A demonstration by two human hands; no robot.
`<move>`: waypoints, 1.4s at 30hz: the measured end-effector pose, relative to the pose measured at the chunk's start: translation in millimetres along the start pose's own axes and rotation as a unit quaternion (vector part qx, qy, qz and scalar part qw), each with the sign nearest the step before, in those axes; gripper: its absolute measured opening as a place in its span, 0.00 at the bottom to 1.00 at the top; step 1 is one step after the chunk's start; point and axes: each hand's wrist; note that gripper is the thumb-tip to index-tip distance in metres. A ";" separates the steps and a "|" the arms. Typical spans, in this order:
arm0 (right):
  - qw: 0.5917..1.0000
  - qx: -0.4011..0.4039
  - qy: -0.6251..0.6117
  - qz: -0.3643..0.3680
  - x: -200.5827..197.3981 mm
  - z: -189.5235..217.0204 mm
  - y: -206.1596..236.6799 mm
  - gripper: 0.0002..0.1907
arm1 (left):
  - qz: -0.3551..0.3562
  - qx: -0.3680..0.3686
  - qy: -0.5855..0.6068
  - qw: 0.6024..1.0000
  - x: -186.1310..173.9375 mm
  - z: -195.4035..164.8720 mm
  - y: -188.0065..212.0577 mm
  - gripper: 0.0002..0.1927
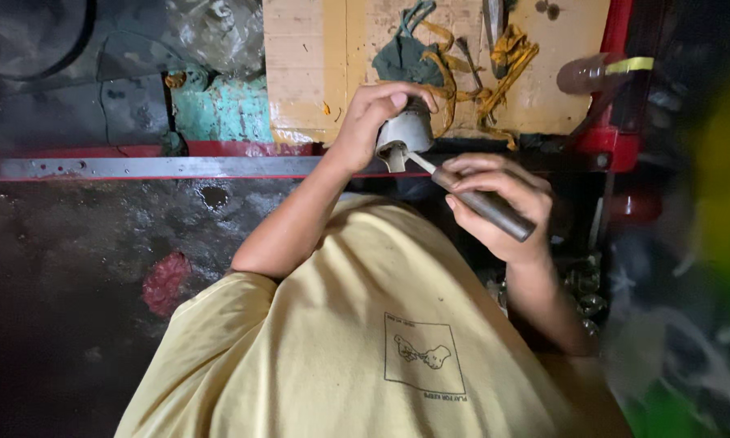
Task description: The person holds a small metal casting in one hand and files its inner surface with a hand file, rotating the casting to reach different areas. They occasionally set the casting down, pick up a cloth or string, and resume filing the part.
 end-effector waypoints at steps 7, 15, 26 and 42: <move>0.998 -0.019 0.053 0.002 4.6 -3.6 2.8 0.14 | -0.005 -0.026 0.001 1.000 2.1 4.3 1.8 0.20; 0.994 -0.061 0.094 0.005 12.3 -5.3 -1.3 0.12 | -0.024 -0.006 0.015 1.000 -6.3 2.1 3.4 0.19; 0.992 -0.063 0.112 0.003 21.0 -14.3 -7.3 0.14 | -0.047 -0.002 -0.005 0.999 -8.8 4.4 7.9 0.19; 0.994 -0.059 0.095 -0.015 24.7 -20.0 -13.9 0.14 | -0.064 -0.022 0.037 0.997 -8.2 6.5 6.3 0.19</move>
Point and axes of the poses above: each hand's wrist, its own y-axis away from the middle knuckle, its own x-axis out of the palm, z = x × y, and after that the axes turned 10 degrees about z, right-handed
